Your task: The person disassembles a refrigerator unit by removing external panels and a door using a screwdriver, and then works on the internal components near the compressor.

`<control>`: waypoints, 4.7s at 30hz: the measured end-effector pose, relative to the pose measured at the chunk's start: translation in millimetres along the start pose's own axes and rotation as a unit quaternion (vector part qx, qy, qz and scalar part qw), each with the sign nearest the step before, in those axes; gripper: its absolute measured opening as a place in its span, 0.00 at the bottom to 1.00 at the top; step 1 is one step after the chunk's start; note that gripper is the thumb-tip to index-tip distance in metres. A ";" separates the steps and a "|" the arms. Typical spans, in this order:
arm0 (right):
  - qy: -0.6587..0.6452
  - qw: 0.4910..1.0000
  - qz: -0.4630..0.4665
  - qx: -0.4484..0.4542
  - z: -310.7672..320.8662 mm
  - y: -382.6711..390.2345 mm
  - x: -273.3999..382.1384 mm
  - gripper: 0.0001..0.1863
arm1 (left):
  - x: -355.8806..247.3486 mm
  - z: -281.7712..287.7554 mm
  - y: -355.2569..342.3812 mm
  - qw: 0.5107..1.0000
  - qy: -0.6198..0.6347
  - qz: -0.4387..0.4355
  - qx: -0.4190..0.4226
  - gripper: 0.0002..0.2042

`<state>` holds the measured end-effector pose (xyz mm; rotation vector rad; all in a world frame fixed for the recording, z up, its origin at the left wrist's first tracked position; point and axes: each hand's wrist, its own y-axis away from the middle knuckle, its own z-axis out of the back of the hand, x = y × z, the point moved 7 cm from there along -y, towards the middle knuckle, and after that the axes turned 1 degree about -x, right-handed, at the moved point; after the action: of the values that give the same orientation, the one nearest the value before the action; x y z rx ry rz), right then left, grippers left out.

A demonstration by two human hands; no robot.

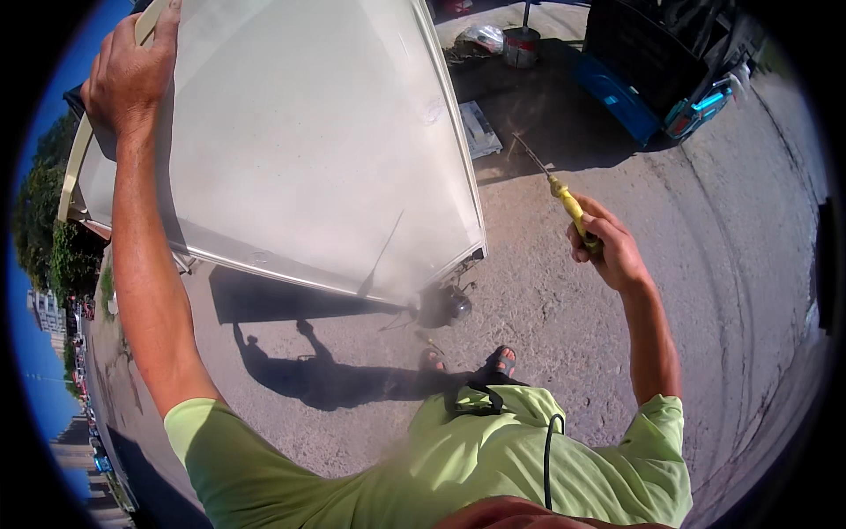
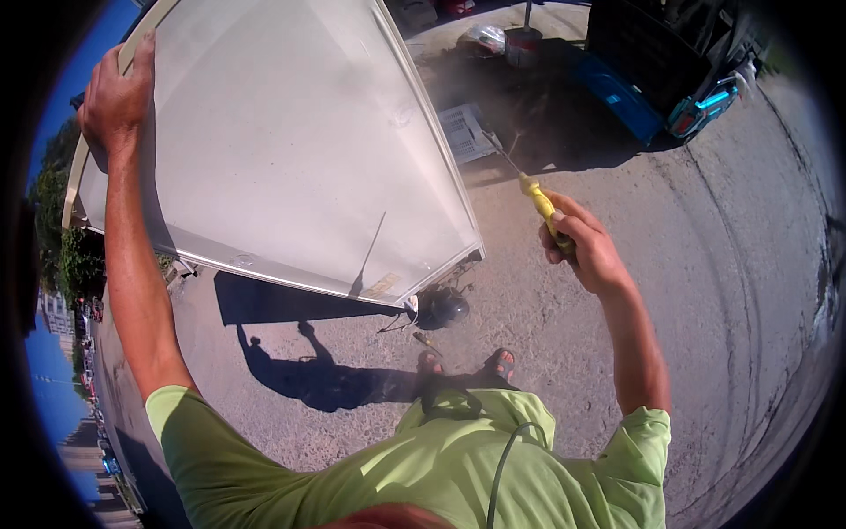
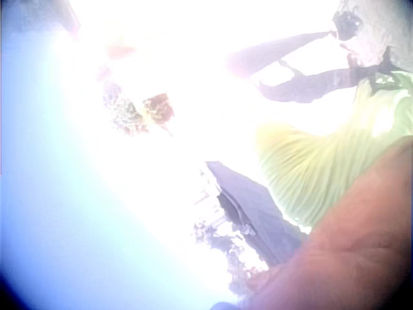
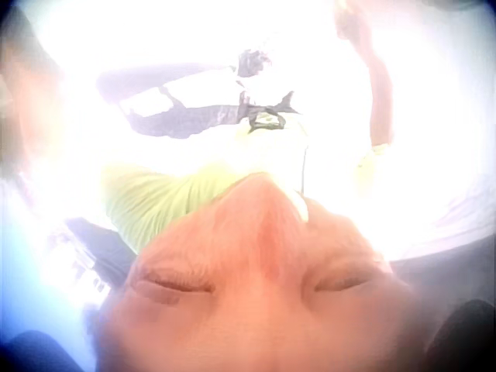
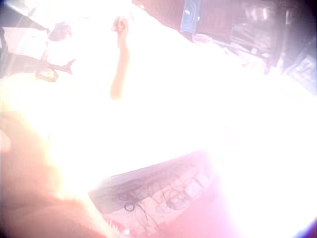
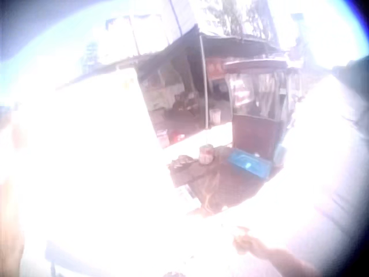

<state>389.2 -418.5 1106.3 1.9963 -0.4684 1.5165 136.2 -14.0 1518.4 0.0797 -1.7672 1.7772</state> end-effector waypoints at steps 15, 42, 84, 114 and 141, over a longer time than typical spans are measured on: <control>0.339 0.813 0.459 -0.118 -102.6 -46.9 304.9 0.22 | -22.2 25.5 12.1 0.994 0.072 0.019 -0.086 0.24; 0.228 0.935 0.270 -0.003 -120.7 -18.9 346.0 0.20 | -22.3 23.6 13.7 0.990 0.099 0.017 -0.094 0.24; 0.447 0.709 0.526 -0.143 -118.9 -29.7 377.2 0.25 | -26.0 37.7 9.4 0.985 0.116 0.042 -0.122 0.18; 0.613 0.288 0.694 -0.245 -142.9 11.2 355.3 0.18 | -30.9 39.6 10.6 0.987 0.110 0.048 -0.104 0.18; 0.508 0.625 0.553 -0.216 -134.7 -0.9 388.4 0.23 | -32.1 47.7 4.2 0.990 0.096 0.063 -0.083 0.18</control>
<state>401.9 -305.6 1501.3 0.0551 -1.4570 2.5119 142.0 -69.7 1504.8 -0.2692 -1.8035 1.6547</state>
